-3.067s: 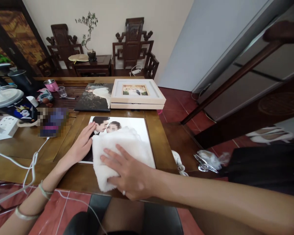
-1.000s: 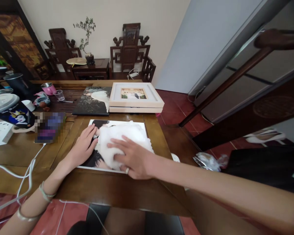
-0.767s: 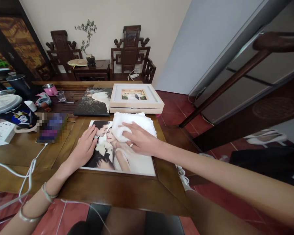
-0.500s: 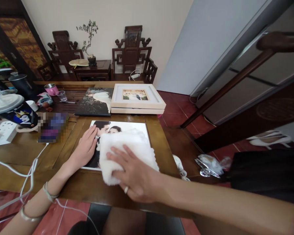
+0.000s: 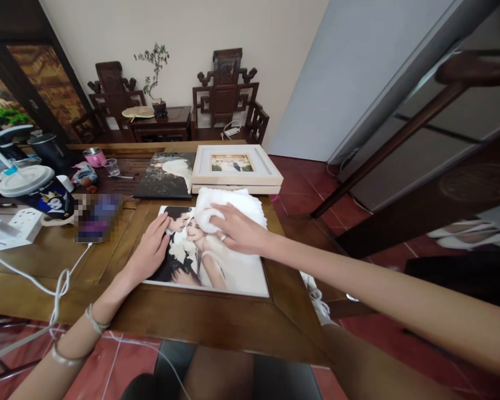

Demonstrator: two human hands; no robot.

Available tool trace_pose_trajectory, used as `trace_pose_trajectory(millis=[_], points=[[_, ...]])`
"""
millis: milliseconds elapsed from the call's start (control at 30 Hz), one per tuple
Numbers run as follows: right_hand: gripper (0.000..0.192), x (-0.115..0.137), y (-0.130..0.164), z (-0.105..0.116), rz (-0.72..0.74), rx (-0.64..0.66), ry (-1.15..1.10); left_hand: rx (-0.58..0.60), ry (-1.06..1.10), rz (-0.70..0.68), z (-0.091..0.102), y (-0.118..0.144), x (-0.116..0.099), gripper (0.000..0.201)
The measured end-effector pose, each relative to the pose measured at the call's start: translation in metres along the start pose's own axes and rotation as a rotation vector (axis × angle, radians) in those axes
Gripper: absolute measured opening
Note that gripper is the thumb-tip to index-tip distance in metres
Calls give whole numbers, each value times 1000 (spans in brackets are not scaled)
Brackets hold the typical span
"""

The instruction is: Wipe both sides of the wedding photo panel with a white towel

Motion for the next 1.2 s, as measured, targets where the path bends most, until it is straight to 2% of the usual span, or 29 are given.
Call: trace_pose_trajectory(millis=[67,233,300,400,600,700,800,967,1067,1200], points=[[26,22,8,-2,26,35,-21,14,10,8,-1,0,0,50],[32,103,45,-3,232,138,-102,23,5,28,-3,0,2,50],[31,118,52,0,288,140,-141,29,8,32,-4,-1,2,50],[32,108,42,1,286,110,-158,33,12,33,-5,-2,4,50],[23,45,-20,6,126,2,-111,21,-4,-9,-5,-3,2,51],[21,22,-34,9,85,-27,-121,23,-12,-24,-4,-4,0,50],[23,-4,-25,10,17,-35,-111,26,-20,-18,-4,-5,0,50],[22,-37,19,8,-72,-31,-92,32,-22,10,-5,-5,1,51],[23,-21,48,7,-39,-44,-85,24,-18,16,-5,-5,1,50],[24,45,82,5,104,-28,-170,10,-12,24,-6,-5,2,51]])
Point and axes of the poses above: each hand's wrist, its own y-axis away from the middle knuckle, its own z-axis out of the back of the hand, x = y × z, the point moved 8 cm from there along -y, towards the middle knuckle, and after that the axes turned 6 degrees about y, right-handed, at the moved point
